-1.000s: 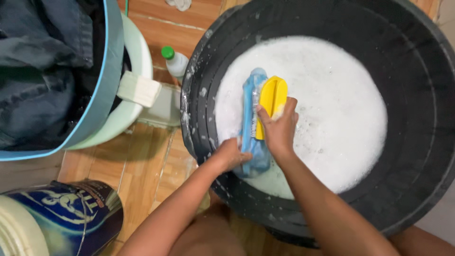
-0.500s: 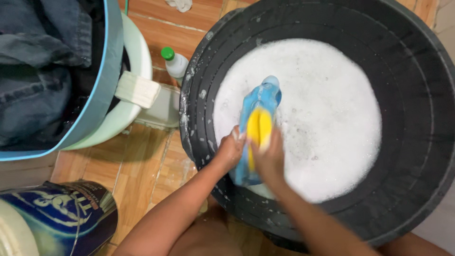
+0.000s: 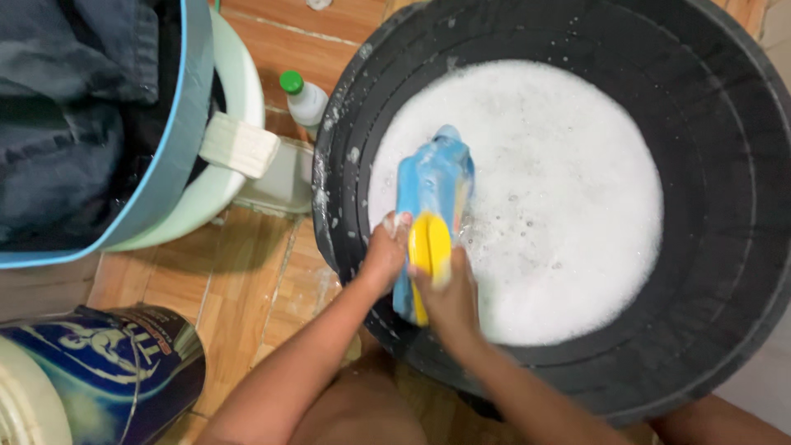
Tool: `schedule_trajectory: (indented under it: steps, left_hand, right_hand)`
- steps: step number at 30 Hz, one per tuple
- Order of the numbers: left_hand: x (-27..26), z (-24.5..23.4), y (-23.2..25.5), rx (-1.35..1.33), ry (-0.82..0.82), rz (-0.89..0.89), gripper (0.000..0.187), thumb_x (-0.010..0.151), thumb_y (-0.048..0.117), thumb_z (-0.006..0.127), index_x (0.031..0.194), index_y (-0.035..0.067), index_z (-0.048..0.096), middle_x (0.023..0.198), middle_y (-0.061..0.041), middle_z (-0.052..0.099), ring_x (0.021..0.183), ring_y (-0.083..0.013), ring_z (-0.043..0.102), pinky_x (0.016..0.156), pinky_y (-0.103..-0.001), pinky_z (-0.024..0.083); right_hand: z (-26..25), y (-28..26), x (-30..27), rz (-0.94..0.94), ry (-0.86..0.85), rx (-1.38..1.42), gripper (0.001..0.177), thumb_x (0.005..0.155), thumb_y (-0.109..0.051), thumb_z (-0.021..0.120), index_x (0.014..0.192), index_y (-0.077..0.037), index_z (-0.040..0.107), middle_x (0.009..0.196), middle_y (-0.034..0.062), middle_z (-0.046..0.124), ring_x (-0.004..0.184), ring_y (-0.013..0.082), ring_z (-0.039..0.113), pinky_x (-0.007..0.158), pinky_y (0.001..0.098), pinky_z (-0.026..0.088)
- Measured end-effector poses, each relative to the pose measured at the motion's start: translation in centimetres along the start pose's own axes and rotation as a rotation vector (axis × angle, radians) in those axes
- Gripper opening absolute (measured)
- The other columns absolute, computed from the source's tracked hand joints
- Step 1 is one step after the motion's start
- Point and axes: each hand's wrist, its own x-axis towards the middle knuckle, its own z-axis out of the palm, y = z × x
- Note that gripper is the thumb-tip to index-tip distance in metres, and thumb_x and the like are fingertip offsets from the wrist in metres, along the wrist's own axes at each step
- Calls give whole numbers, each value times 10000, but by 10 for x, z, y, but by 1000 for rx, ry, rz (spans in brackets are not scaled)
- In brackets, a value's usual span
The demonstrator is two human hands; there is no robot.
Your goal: The person scrubs a light blue cloth bag with a yellow brush in a black basin filled with soapy water. They apply liquid detergent directly onto the bag and continue scrubbing and rinsing it by hand.
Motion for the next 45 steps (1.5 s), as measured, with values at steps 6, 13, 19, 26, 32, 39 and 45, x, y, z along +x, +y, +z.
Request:
schedule_trajectory:
  steps: [6, 13, 19, 26, 32, 39, 45]
  left_hand:
    - [-2, 5, 13, 12, -140, 156, 418, 1066, 299, 520, 1374, 16, 541, 1143, -142, 707, 998, -194, 632, 908, -333, 514]
    - [-3, -16, 36, -324, -205, 29, 615, 885, 15, 691, 1432, 21, 408, 1237, -198, 637, 1078, -269, 649, 891, -379, 574]
    - [-21, -12, 48, 23, -357, -77, 1105, 688, -87, 793, 1527, 140, 111, 1358, -142, 532, 1205, -273, 590, 1019, -385, 516]
    - [-4, -19, 61, 482, -271, 214, 737, 787, -52, 692, 1467, 184, 535, 1250, -162, 728, 1119, -238, 703, 1000, -348, 528]
    - [5, -28, 60, 342, 5, 270, 421, 802, 138, 810, 1188, 50, 667, 1058, -166, 760, 964, -267, 743, 861, -358, 564]
    - [30, -23, -16, 4, 128, 152, 262, 945, 162, 623, 1162, 34, 695, 1001, -119, 779, 887, -169, 701, 811, -338, 559]
    - [20, -21, -5, 113, -4, 40, 221, 947, 184, 723, 1081, 10, 702, 932, -129, 724, 861, -174, 633, 792, -317, 524]
  right_hand:
    - [-16, -26, 125, -52, 134, 75, 588, 874, -327, 860, 1238, -22, 515, 1106, 212, 697, 1015, 341, 695, 879, 430, 561]
    - [-58, 120, 118, 205, 319, 341, 1053, 707, -214, 923, 1490, -66, 236, 1223, 148, 567, 1033, 278, 653, 719, 398, 613]
    - [-52, 178, 87, 656, 256, 388, 929, 750, -106, 852, 1484, -30, 288, 1123, 217, 660, 844, 323, 633, 661, 456, 456]
    - [-86, 23, 105, -140, -114, 609, 760, 714, -27, 774, 1375, -124, 410, 1161, 110, 625, 1052, 229, 664, 866, 374, 594]
    - [-86, -24, 101, -363, -90, -320, 917, 676, -217, 917, 1455, -60, 461, 1361, 219, 559, 1242, 381, 568, 1003, 442, 483]
    - [-26, 0, 77, -274, -276, -263, 1130, 573, -329, 956, 1480, -8, 363, 1445, 233, 498, 1343, 367, 487, 1096, 433, 401]
    - [-75, -8, 135, 12, -131, -449, 1129, 648, -361, 881, 1578, -29, 333, 1473, 230, 534, 1319, 385, 563, 1086, 428, 461]
